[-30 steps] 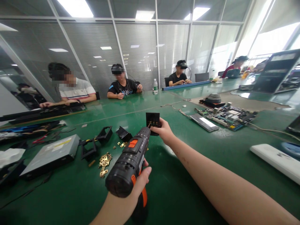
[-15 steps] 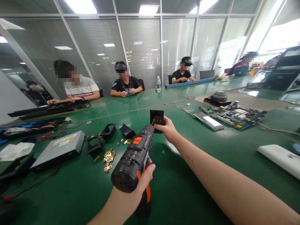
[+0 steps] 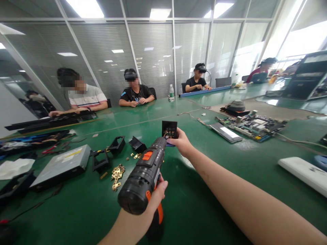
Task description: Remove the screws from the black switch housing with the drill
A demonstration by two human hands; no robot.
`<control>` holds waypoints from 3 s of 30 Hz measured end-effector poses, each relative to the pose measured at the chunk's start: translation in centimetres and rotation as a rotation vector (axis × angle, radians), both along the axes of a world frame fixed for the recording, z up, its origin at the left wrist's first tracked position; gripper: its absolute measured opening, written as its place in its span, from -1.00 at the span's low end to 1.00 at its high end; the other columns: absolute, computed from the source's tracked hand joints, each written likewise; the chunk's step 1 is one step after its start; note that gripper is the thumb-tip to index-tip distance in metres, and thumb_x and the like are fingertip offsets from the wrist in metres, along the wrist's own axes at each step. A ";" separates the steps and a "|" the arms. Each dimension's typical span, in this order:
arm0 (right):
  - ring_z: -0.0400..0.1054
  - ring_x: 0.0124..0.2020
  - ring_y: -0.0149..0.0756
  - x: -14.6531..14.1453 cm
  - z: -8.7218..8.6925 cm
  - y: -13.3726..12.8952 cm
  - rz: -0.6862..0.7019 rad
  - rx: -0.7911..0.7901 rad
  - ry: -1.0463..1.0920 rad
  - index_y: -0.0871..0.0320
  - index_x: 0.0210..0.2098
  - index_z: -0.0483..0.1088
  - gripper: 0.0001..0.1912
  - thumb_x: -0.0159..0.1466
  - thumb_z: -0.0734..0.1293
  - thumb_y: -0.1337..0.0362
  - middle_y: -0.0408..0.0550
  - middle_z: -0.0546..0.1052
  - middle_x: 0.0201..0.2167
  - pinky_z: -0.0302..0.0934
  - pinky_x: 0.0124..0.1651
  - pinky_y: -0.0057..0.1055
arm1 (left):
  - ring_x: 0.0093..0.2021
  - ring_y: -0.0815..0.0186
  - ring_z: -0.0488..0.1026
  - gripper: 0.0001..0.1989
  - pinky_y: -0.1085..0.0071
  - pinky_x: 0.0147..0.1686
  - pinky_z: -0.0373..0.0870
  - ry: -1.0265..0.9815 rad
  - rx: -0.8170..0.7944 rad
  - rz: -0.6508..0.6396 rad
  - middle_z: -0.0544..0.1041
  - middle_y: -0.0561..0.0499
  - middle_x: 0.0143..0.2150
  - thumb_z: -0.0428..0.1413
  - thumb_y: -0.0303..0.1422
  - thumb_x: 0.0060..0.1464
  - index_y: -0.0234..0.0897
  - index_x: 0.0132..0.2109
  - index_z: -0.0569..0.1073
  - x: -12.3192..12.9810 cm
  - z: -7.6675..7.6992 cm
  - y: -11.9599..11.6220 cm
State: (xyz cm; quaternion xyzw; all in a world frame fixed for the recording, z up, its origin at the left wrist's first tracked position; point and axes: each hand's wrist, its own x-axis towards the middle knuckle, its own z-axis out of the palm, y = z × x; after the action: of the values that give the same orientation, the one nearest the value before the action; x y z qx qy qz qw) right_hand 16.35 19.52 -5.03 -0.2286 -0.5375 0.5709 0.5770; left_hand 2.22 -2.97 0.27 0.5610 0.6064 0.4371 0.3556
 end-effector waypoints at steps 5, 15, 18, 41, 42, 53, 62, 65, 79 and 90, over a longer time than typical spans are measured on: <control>0.46 -0.24 -0.17 0.1 0.0 0.0 -0.008 0.006 -0.009 0.11 -0.15 0.48 -0.46 -0.16 0.53 0.30 -0.13 0.60 -0.28 0.34 -0.08 -0.24 | -0.38 0.24 0.52 -0.80 0.26 -0.19 0.56 -0.029 -0.014 0.002 0.55 0.07 -0.39 0.27 -0.15 0.14 -0.17 -0.26 0.55 0.3 0.6 -0.2; 0.43 -0.28 -0.23 0.0 -0.2 0.2 -0.015 0.007 -0.002 0.14 -0.19 0.47 -0.49 -0.19 0.53 0.33 -0.15 0.58 -0.33 0.29 -0.13 -0.30 | -0.41 0.23 0.53 -0.75 0.23 -0.23 0.57 -0.009 0.020 0.011 0.56 0.06 -0.40 0.27 -0.09 0.13 -0.17 -0.24 0.55 -0.4 -0.7 0.4; 0.43 -0.28 -0.23 0.0 -0.4 0.3 -0.007 0.007 0.001 0.15 -0.19 0.47 -0.49 -0.18 0.54 0.33 -0.16 0.58 -0.33 0.29 -0.13 -0.30 | -0.40 0.23 0.52 -0.76 0.22 -0.21 0.57 -0.002 0.016 0.000 0.55 0.07 -0.40 0.27 -0.10 0.15 -0.16 -0.23 0.55 -0.4 -0.7 0.3; 0.48 -0.23 -0.20 -0.1 0.0 0.1 -0.049 -0.005 -0.019 0.14 -0.21 0.48 -0.52 -0.12 0.59 0.22 -0.13 0.61 -0.28 0.35 -0.03 -0.21 | -0.39 0.24 0.53 -0.76 0.23 -0.21 0.57 0.002 0.015 -0.019 0.58 0.05 -0.38 0.25 -0.10 0.15 -0.16 -0.24 0.55 -0.5 -1.0 0.6; 0.48 -0.23 -0.19 -0.1 0.1 0.1 -0.050 -0.005 -0.018 0.13 -0.21 0.48 -0.51 -0.12 0.59 0.22 -0.13 0.61 -0.28 0.36 -0.03 -0.20 | -0.39 0.24 0.53 -0.77 0.24 -0.21 0.57 -0.004 0.015 -0.020 0.57 0.06 -0.38 0.26 -0.10 0.15 -0.16 -0.24 0.55 -0.5 -1.1 0.6; 0.47 -0.23 -0.18 -0.2 0.1 -0.1 -0.048 0.007 -0.019 0.14 -0.18 0.48 -0.51 -0.12 0.57 0.24 -0.13 0.61 -0.28 0.35 -0.04 -0.22 | -0.37 0.22 0.53 -0.73 0.21 -0.19 0.55 0.002 0.007 -0.004 0.58 0.03 -0.33 0.25 -0.07 0.14 -0.17 -0.21 0.56 -0.5 -1.0 0.4; 0.48 -0.21 -0.18 0.0 0.2 0.0 -0.049 0.009 -0.019 0.14 -0.17 0.48 -0.49 -0.12 0.58 0.24 -0.12 0.61 -0.26 0.35 -0.02 -0.21 | -0.40 0.24 0.51 -0.79 0.22 -0.20 0.57 0.002 0.025 -0.026 0.55 0.06 -0.39 0.24 -0.13 0.16 -0.17 -0.24 0.53 -0.3 -0.6 0.3; 0.48 -0.22 -0.17 0.0 0.2 -0.1 -0.049 0.007 -0.024 0.13 -0.17 0.48 -0.50 -0.11 0.58 0.23 -0.11 0.61 -0.26 0.35 -0.02 -0.20 | -0.41 0.24 0.50 -0.77 0.21 -0.20 0.57 0.005 0.025 -0.035 0.54 0.07 -0.40 0.24 -0.11 0.17 -0.16 -0.24 0.53 -0.4 -0.7 0.4; 0.47 -0.24 -0.19 -0.1 0.3 -0.1 -0.045 0.004 -0.013 0.14 -0.20 0.48 -0.51 -0.12 0.58 0.25 -0.13 0.61 -0.29 0.34 -0.06 -0.23 | -0.37 0.24 0.55 -0.80 0.24 -0.21 0.56 -0.027 -0.004 -0.005 0.55 0.07 -0.37 0.25 -0.16 0.18 -0.19 -0.22 0.53 -0.1 -0.2 0.0; 0.47 -0.24 -0.18 0.0 0.1 0.0 -0.060 0.013 -0.024 0.14 -0.20 0.47 -0.51 -0.13 0.58 0.23 -0.12 0.60 -0.29 0.34 -0.06 -0.23 | -0.50 0.30 0.48 -0.86 0.35 -0.40 0.53 -0.076 0.016 0.055 0.48 0.12 -0.47 0.28 -0.24 0.11 -0.18 -0.32 0.53 0.4 -0.2 0.5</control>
State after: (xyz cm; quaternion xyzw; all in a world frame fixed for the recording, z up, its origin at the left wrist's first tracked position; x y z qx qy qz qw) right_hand 16.30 19.55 -4.92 -0.2477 -0.5411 0.5471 0.5887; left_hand 2.64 -2.46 0.03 0.5298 0.6042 0.4727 0.3616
